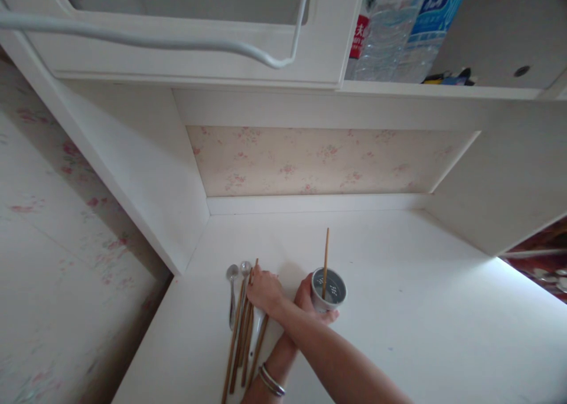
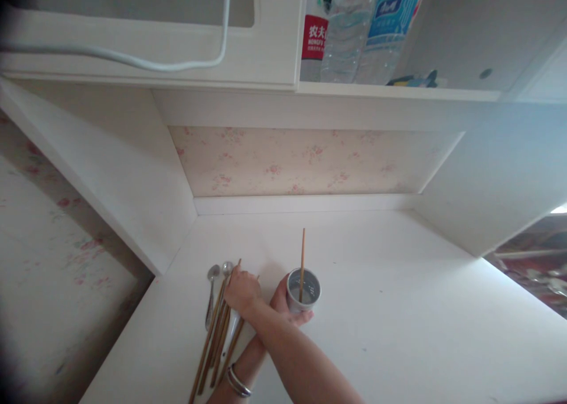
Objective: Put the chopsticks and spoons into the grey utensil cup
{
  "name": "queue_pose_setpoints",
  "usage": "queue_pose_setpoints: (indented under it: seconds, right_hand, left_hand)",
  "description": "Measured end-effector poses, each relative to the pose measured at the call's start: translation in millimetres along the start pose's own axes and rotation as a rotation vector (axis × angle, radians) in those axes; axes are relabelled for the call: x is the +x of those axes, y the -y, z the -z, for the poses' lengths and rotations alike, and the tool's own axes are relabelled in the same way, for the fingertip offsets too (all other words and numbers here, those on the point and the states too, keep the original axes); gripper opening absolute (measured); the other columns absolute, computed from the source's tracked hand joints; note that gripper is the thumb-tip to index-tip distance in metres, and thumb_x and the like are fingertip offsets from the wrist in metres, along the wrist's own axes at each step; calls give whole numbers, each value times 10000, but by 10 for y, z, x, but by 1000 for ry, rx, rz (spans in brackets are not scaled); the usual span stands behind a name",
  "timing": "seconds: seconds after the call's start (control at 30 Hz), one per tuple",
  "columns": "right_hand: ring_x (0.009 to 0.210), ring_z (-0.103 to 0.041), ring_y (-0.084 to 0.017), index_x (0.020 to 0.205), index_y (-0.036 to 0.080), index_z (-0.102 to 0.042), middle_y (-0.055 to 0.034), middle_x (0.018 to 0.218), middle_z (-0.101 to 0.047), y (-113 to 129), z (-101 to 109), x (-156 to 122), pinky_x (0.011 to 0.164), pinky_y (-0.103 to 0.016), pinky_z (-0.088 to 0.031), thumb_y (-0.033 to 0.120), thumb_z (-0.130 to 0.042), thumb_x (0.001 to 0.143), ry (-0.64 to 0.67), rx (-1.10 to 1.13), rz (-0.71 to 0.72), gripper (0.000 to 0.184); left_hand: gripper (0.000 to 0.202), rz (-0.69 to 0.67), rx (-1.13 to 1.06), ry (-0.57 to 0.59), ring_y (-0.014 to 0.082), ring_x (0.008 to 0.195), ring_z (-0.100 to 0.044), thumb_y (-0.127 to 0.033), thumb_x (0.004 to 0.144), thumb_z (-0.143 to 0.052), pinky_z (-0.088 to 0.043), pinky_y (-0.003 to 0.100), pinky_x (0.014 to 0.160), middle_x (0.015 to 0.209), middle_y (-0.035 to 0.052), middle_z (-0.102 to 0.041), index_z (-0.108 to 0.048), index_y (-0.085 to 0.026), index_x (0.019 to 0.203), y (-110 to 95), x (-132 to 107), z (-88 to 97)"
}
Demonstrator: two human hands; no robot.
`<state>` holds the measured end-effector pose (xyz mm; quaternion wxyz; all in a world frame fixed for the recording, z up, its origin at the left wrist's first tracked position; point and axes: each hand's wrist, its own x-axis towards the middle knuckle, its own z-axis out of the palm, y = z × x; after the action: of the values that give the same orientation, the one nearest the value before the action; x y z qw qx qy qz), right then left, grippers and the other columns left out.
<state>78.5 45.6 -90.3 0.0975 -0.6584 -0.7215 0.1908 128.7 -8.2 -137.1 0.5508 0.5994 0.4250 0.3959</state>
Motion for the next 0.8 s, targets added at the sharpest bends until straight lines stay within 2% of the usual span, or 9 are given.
queue_pose_setpoints:
  seconds: [0.27,0.47,0.63,0.8]
  right_hand:
    - [910,-703,-306,1067,104,-591,-190,961,-717,-5,43,-11,767,-399,-531,184,-472,843,19,-3,-30,266]
    - [905,-695,-329,1110,99,-572,-210,958,-710,4,34,-9,749,-420,-528,144,-496,797,2,7,-5,326]
    - [870,-698,-302,1051,157,-602,-163,917,-722,-42,86,29,673,-347,-510,189,-532,771,-25,78,-60,290]
    - [754,-688,-218,1139,242,-537,-58,818,-720,-70,263,63,609,-264,-437,234,-511,820,-126,189,-74,320]
  left_hand:
    - [944,-42,101,1,342,1192,-532,-375,573,-826,-402,386,1056,1306,118,-574,-375,-198,1383,-15,-2,34]
    - [943,-55,87,-11,322,1196,-533,-330,558,-830,-406,379,1050,1301,115,-570,-365,-205,1368,33,18,12]
    - [896,-86,56,-23,300,1175,-552,-293,554,-816,-431,372,1026,1266,80,-583,-392,-252,1342,21,21,-10]
    - [867,-106,-30,-22,291,1195,-532,-272,572,-806,-418,346,1044,1285,87,-562,-412,-223,1342,-62,-7,-4]
